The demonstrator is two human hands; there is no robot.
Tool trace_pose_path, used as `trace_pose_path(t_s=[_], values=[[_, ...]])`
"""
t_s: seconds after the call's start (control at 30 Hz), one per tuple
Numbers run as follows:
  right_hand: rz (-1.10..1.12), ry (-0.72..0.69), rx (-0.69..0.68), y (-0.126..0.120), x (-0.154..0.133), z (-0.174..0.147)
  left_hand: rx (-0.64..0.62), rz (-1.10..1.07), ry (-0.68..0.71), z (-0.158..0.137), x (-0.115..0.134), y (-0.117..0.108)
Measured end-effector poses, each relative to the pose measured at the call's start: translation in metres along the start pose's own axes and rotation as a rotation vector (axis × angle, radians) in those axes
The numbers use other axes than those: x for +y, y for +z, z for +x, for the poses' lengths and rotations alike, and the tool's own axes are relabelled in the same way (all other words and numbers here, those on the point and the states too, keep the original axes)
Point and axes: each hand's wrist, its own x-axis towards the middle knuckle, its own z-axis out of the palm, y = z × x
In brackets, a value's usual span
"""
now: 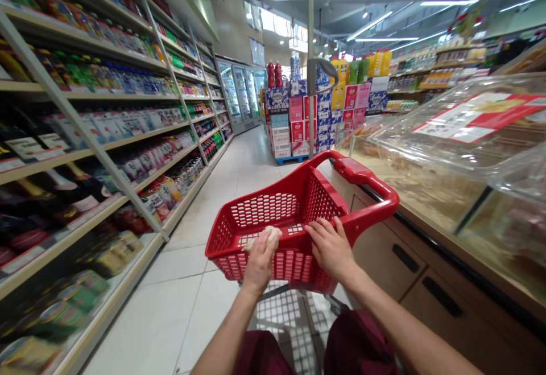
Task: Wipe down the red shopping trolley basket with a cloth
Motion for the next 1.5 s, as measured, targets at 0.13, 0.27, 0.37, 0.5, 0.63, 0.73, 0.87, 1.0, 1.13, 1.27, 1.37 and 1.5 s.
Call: trace_pose_path(t_s=[0.13,0.27,0.37,0.5,0.63,0.73,0.87,1.0,1.13,1.27,1.37,1.5], values=[[0.017,0.014,0.013,0.000,0.001,-0.001,0.114,0.119,-0.162,-0.026,-0.047,-0.015],[0.044,0.033,0.026,0.003,-0.002,0.000,0.150,0.108,-0.182,-0.020,-0.029,-0.010],[0.048,-0.004,0.020,0.003,0.000,0.001,0.026,-0.012,-0.005,0.009,0.019,0.005],[0.024,-0.032,0.003,0.001,0.007,-0.001,0.044,-0.039,0.037,0.011,0.018,0.003],[0.016,-0.002,0.031,0.002,0.005,-0.002,0.180,0.069,-0.128,-0.013,-0.021,-0.008],[0.021,0.034,0.059,0.004,0.002,-0.001,0.137,0.026,-0.100,0.000,0.005,0.002],[0.009,-0.005,0.049,0.003,0.006,0.000,0.000,-0.094,0.040,0.039,0.060,0.018],[0.022,0.014,0.054,0.001,0.011,-0.002,-0.008,-0.045,0.040,0.018,0.024,0.005],[0.032,0.051,0.072,0.003,0.007,-0.001,0.081,0.057,-0.166,-0.013,-0.021,-0.006],[0.003,0.028,0.068,0.005,0.003,0.000,0.035,-0.092,-0.049,0.020,0.036,0.014],[-0.031,0.026,0.075,0.001,0.009,-0.001,0.017,-0.164,0.026,0.049,0.078,0.027],[-0.056,0.071,0.090,-0.006,0.019,-0.003,0.067,-0.061,0.014,0.023,0.039,0.016]])
